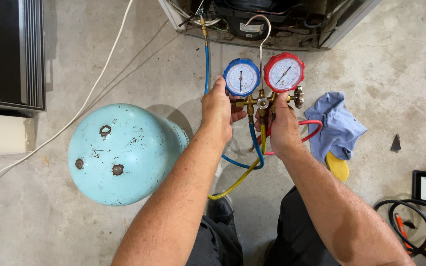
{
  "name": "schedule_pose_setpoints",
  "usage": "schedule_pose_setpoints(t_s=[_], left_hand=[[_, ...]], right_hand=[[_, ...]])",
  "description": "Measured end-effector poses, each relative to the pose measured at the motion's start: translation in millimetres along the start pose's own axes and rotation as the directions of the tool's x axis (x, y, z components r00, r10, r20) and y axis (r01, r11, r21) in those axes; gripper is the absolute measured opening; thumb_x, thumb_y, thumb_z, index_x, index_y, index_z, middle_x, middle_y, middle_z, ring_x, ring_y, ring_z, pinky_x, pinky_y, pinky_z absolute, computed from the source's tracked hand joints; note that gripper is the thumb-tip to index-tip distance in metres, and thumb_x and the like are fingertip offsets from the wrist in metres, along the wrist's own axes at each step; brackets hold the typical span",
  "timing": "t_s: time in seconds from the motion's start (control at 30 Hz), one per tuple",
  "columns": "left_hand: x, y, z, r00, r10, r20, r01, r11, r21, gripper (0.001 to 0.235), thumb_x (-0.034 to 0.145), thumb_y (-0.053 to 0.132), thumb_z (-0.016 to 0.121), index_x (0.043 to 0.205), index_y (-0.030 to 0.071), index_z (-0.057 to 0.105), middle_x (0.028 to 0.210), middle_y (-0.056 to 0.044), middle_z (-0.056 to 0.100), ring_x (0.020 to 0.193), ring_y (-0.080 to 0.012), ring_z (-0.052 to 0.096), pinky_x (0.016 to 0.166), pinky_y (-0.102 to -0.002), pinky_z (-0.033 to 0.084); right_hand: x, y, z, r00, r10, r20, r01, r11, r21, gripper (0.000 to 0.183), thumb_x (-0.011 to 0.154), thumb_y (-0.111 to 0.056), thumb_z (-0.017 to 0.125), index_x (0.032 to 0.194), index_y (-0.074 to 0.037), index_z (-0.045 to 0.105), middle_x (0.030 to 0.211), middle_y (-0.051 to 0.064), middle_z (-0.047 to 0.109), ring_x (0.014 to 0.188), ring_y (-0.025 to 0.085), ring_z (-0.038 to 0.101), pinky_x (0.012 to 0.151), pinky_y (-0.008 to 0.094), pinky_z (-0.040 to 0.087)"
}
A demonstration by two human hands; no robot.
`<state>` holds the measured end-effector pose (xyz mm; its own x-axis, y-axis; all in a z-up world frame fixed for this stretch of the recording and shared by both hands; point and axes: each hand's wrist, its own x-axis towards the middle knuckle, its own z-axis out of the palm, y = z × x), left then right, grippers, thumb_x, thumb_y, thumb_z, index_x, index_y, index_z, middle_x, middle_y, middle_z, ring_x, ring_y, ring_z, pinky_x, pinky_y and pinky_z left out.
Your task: Checking the temperature and connecting manifold gauges to a refrigerator for diagnostic or repair purposes
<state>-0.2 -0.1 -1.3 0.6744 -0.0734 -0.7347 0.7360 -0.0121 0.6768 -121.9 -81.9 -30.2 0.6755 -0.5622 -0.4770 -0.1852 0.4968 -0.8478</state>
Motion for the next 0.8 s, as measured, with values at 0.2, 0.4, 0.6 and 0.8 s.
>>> schedule_pose_setpoints(t_s=[0.2, 0.4, 0.6, 0.8], left_hand=[[-0.7, -0.6, 1.0, 1.0, -0.008, -0.003, 0.008, 1.0, 0.003, 0.048, 0.097, 0.052, 0.053, 0.096, 0.005, 0.059, 0.078, -0.015, 0.061, 0.065, -0.0321, 0.068, 0.052, -0.047, 0.065], [0.6, -1.7, 0.5, 1.0, -0.011, -0.004, 0.011, 1.0, 0.004, 0.048, 0.097, 0.053, 0.053, 0.096, 0.005, 0.059, 0.078, -0.015, 0.061, 0.065, -0.0318, 0.068, 0.052, -0.047, 0.065], [1.2, -1.0, 0.4, 1.0, -0.018, -0.003, 0.018, 1.0, 0.006, 0.047, 0.096, 0.052, 0.054, 0.098, 0.006, 0.058, 0.08, -0.015, 0.061, 0.067, -0.032, 0.068, 0.053, -0.046, 0.065], [5.0, -3.3, 0.6, 1.0, -0.015, 0.006, 0.015, 1.0, 0.007, 0.047, 0.097, 0.053, 0.053, 0.098, 0.006, 0.059, 0.08, -0.015, 0.062, 0.067, -0.0327, 0.068, 0.053, -0.047, 0.065]], right_hand=[[-2.2, -2.2, -0.4, 1.0, 0.011, -0.009, -0.011, 1.0, 0.004, 0.067, 0.109, -0.056, 0.029, 0.085, -0.005, 0.065, 0.07, 0.013, 0.064, 0.059, 0.022, 0.068, 0.056, 0.033, 0.06], [-1.3, -1.3, 0.4, 1.0, 0.004, -0.012, -0.004, 1.0, 0.01, 0.068, 0.109, -0.057, 0.03, 0.083, -0.005, 0.065, 0.068, 0.013, 0.063, 0.057, 0.022, 0.068, 0.053, 0.032, 0.06], [2.3, 1.6, 0.7, 1.0, 0.009, -0.015, -0.009, 1.0, 0.015, 0.068, 0.109, -0.056, 0.03, 0.083, -0.005, 0.065, 0.068, 0.013, 0.064, 0.057, 0.022, 0.068, 0.053, 0.032, 0.059], [1.7, 0.2, 0.2, 1.0, 0.001, -0.015, 0.0, 1.0, 0.014, 0.067, 0.109, -0.055, 0.03, 0.084, -0.004, 0.064, 0.069, 0.014, 0.063, 0.057, 0.023, 0.068, 0.052, 0.033, 0.059]])
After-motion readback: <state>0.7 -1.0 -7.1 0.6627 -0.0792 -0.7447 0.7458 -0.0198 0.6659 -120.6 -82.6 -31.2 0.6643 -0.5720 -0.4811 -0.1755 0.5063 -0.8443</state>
